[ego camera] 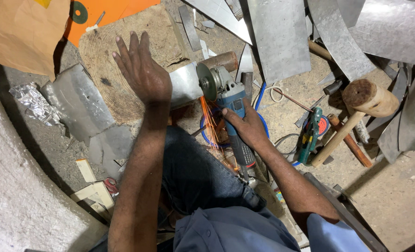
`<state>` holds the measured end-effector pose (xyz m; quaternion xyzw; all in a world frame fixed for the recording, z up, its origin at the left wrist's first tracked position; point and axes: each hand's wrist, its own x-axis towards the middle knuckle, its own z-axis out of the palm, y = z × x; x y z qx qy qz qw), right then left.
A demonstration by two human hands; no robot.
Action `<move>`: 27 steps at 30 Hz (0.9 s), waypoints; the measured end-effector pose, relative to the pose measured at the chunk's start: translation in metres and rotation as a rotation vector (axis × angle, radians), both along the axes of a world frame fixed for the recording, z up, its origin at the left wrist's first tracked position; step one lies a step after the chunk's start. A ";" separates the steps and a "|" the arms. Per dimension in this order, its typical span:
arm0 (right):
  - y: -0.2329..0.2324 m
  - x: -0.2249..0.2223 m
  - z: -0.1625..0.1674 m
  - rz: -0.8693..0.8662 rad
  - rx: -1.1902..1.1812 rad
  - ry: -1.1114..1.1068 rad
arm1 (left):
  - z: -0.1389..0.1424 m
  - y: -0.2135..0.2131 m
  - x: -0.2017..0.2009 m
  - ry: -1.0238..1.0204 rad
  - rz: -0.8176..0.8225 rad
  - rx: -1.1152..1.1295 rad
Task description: The person grinds a small metal sheet with an angle grinder, then fits it into a gap on a large curved metal duct. They use a welding tool to tack the sheet in place along the seam.
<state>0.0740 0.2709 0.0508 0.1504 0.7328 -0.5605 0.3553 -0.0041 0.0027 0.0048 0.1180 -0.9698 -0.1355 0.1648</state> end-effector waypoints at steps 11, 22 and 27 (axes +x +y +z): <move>0.000 0.000 -0.007 0.044 0.041 -0.013 | -0.002 -0.001 0.000 0.027 0.007 0.014; -0.001 -0.005 -0.005 0.028 0.007 0.011 | 0.001 -0.001 -0.002 0.004 0.003 0.009; -0.001 -0.006 -0.005 0.033 0.038 -0.061 | 0.004 0.000 -0.001 0.005 0.003 0.019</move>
